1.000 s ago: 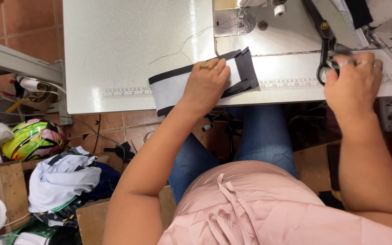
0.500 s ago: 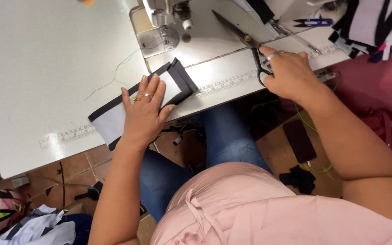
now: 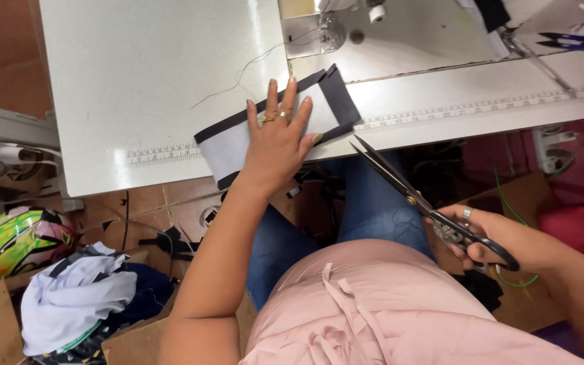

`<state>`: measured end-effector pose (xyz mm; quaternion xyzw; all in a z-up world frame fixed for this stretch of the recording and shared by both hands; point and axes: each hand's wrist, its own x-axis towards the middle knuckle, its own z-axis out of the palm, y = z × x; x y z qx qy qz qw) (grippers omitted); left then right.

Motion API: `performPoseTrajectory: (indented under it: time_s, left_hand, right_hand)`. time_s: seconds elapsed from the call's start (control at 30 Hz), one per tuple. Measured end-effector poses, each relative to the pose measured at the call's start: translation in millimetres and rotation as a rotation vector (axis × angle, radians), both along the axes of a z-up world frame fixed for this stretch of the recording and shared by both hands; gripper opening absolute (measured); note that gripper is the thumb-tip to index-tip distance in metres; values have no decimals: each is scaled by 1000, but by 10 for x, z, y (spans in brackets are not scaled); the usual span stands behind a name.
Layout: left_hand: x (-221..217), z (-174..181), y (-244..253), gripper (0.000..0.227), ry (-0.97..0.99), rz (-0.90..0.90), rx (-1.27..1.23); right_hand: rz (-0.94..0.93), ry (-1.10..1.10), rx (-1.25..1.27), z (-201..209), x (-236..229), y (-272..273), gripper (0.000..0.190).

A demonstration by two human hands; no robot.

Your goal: Measuring fabric strips against a table ruler and cutting them to size with scissors.

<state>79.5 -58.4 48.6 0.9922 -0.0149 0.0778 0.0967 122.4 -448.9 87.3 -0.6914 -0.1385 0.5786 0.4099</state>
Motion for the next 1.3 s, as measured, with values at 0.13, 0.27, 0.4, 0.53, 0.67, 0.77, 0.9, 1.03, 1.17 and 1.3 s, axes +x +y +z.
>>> performPoseTrajectory:
  time_s: [0.13, 0.27, 0.4, 0.53, 0.67, 0.77, 0.9, 1.03, 1.17, 1.3]
  left_hand:
    - [5, 5, -59, 53, 55, 28, 39]
    - [18, -66, -63, 53, 9, 49, 67]
    - [19, -125, -57, 59, 59, 32, -79]
    - [18, -117, -57, 59, 54, 29, -80]
    - [15, -108, -55, 59, 43, 29, -72]
    - [6, -105, -55, 59, 26, 23, -74]
    - [2, -105, -56, 59, -6, 17, -75]
    - [2, -124, -56, 59, -8, 19, -74]
    - [-1, -123, -55, 59, -13, 15, -64]
    - [-20, -131, -81, 60, -22, -5, -55]
  right_hand:
    - [-74, 65, 114, 152, -65, 323, 82]
    - [14, -120, -144, 41, -68, 683, 58]
    - [15, -281, -174, -247, -69, 842, 87]
    - [29, -312, -165, -180, -94, 1001, 82]
    - [30, -317, -161, -179, -109, 1044, 78]
    - [31, -308, -181, -248, -111, 996, 75]
    - [-67, -290, -134, -243, -199, 1029, 70]
    - [-117, -320, -139, -38, -274, 1146, 57]
    - [-147, -291, -122, 8, -258, 1199, 52]
    - [-36, -355, -95, 21, -112, 1430, 68]
